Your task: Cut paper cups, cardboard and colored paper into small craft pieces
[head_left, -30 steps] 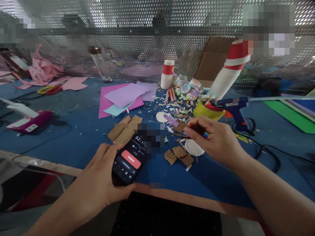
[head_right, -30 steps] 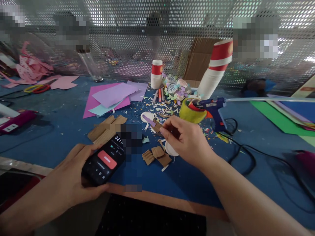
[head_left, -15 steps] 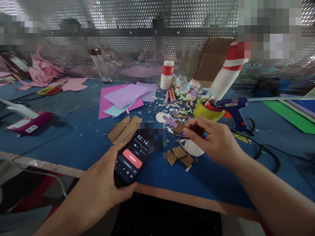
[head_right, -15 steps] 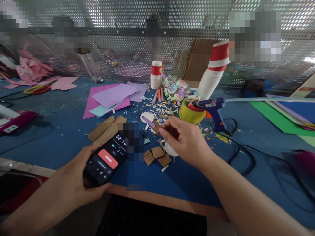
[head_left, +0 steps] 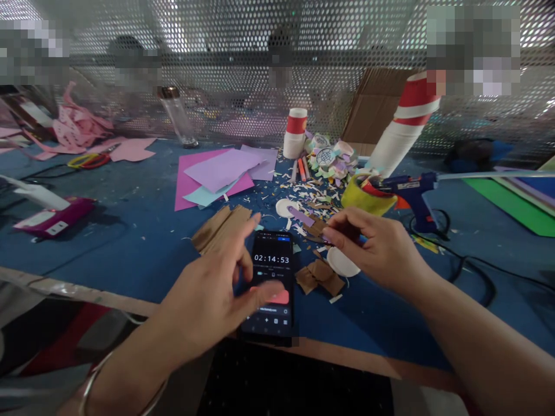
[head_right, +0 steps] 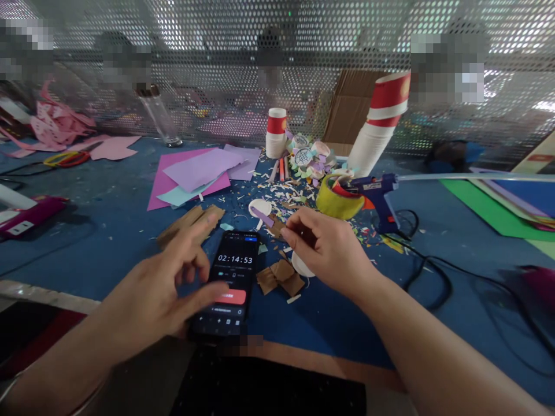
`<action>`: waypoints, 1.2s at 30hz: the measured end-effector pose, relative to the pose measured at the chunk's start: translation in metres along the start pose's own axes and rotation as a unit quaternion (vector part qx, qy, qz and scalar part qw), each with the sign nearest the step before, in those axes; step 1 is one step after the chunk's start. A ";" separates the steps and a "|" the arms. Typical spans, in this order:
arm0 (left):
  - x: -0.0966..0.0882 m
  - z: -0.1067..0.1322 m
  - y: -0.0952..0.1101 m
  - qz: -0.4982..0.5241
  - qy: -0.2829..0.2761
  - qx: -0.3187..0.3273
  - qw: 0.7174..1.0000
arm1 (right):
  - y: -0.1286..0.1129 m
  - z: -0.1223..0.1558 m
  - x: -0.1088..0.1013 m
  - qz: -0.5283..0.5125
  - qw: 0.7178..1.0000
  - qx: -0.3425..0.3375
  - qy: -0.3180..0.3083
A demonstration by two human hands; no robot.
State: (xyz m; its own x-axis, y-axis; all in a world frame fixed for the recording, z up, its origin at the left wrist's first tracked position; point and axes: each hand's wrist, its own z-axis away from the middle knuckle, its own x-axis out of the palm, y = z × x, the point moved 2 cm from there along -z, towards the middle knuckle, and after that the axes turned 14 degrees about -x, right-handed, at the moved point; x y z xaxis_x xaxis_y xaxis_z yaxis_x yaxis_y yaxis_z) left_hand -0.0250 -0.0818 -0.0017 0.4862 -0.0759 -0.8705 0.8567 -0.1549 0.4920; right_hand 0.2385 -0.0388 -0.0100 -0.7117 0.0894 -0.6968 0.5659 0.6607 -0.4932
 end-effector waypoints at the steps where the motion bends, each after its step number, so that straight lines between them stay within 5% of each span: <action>1: -0.001 -0.007 -0.002 0.013 0.044 0.021 0.999 | 0.000 0.000 0.000 0.002 1.000 -0.001 0.000; 4: 0.003 -0.023 -0.008 0.012 0.080 0.071 0.994 | 0.000 -0.001 -0.001 0.009 1.000 -0.002 -0.001; 14: 0.010 -0.027 -0.009 -0.019 -0.025 0.062 0.998 | -0.002 0.000 -0.002 0.035 0.999 -0.010 0.000; 22: 0.001 -0.004 -0.008 0.152 0.101 0.060 0.981 | -0.003 -0.001 -0.004 0.044 0.999 -0.014 -0.002; 36: 0.013 0.039 -0.032 0.114 0.102 0.061 0.986 | -0.001 -0.001 -0.001 0.035 0.999 -0.005 0.001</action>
State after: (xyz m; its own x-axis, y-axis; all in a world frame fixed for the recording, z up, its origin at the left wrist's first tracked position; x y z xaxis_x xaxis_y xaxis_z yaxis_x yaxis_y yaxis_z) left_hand -0.0530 -0.1164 -0.0289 0.6990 0.0765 -0.7110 0.7003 -0.2744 0.6590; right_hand 0.2382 -0.0389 -0.0081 -0.6713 0.1365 -0.7286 0.6098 0.6604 -0.4382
